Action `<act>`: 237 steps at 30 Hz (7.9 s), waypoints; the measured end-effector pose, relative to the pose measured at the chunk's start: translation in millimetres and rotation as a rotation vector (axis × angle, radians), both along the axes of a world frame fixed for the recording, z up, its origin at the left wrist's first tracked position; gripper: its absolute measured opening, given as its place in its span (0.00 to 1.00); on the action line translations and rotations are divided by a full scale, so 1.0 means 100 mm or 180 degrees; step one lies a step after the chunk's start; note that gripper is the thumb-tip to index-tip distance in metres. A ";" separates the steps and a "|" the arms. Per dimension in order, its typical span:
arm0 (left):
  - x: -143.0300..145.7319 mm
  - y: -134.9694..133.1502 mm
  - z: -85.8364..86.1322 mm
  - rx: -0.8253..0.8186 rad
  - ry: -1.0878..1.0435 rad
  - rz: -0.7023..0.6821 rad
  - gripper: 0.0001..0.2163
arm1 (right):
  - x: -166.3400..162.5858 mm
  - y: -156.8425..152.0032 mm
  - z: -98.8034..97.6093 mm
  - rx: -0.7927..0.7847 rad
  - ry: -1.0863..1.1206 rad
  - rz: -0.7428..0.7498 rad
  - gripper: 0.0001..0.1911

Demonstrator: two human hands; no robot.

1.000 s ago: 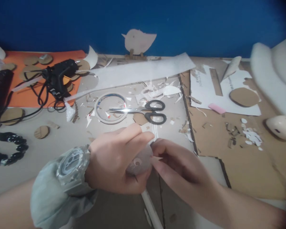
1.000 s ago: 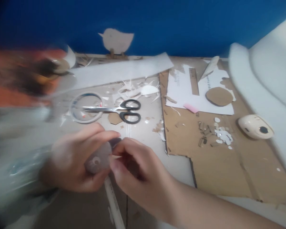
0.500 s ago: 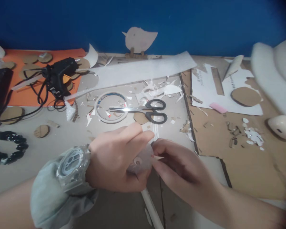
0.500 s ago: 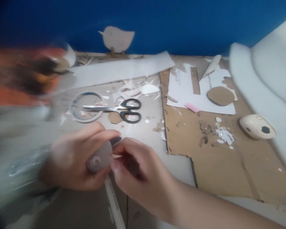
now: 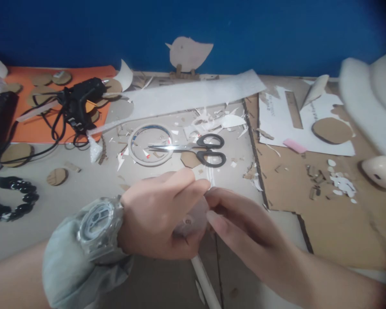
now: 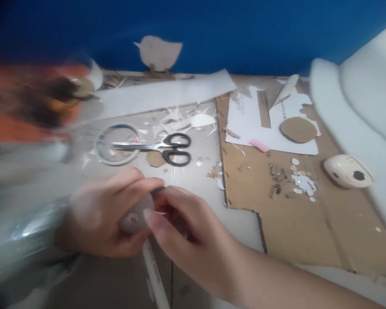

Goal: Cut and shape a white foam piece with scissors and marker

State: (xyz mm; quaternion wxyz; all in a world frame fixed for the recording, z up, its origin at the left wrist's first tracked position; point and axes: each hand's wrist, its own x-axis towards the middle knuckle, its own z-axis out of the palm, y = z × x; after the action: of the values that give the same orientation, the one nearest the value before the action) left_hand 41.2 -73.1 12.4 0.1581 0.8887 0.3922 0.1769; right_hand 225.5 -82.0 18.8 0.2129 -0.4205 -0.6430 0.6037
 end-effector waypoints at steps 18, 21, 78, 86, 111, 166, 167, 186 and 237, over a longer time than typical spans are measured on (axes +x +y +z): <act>-0.05 0.05 0.03 -0.0436 -0.0751 0.0053 0.24 | 0.06 0.00 -0.05 0.0039 0.0004 -0.0329 0.13; -0.04 0.05 0.02 -0.0485 -0.0768 0.0098 0.24 | 0.04 0.01 -0.03 0.0114 -0.0196 -0.0185 0.13; 0.01 0.00 -0.01 0.0155 0.0011 0.0553 0.27 | 0.00 -0.03 -0.08 0.0221 0.0254 -0.0231 0.17; 0.02 0.00 0.00 0.0177 -0.0025 0.0590 0.27 | 0.01 -0.02 -0.10 0.0189 0.0180 -0.0251 0.18; 0.03 0.00 0.00 0.0038 -0.0115 0.0498 0.26 | 0.08 -0.05 -0.09 -0.0268 0.0363 -0.0337 0.18; 0.03 -0.03 0.01 -0.0025 -0.0126 0.0426 0.21 | 0.04 0.00 -0.08 0.0341 -0.0211 -0.0116 0.18; 0.03 -0.03 0.01 0.0001 -0.0125 0.0423 0.21 | 0.04 0.00 -0.08 0.0368 -0.0230 -0.0087 0.18; 0.01 -0.03 0.02 -0.0241 -0.0702 0.0245 0.27 | 0.04 0.01 -0.10 0.0673 -0.0172 -0.0246 0.14; -0.10 0.10 -0.04 -0.1203 -0.1328 0.1080 0.15 | -0.01 0.11 -0.07 -0.0097 0.0460 -0.0968 0.17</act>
State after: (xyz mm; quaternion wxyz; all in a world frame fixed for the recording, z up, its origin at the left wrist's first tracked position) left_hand 31.6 -63.1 8.6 0.3655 0.7102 0.5198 0.3031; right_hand 224.4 -71.2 11.6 0.3410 -0.4716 -0.5457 0.6029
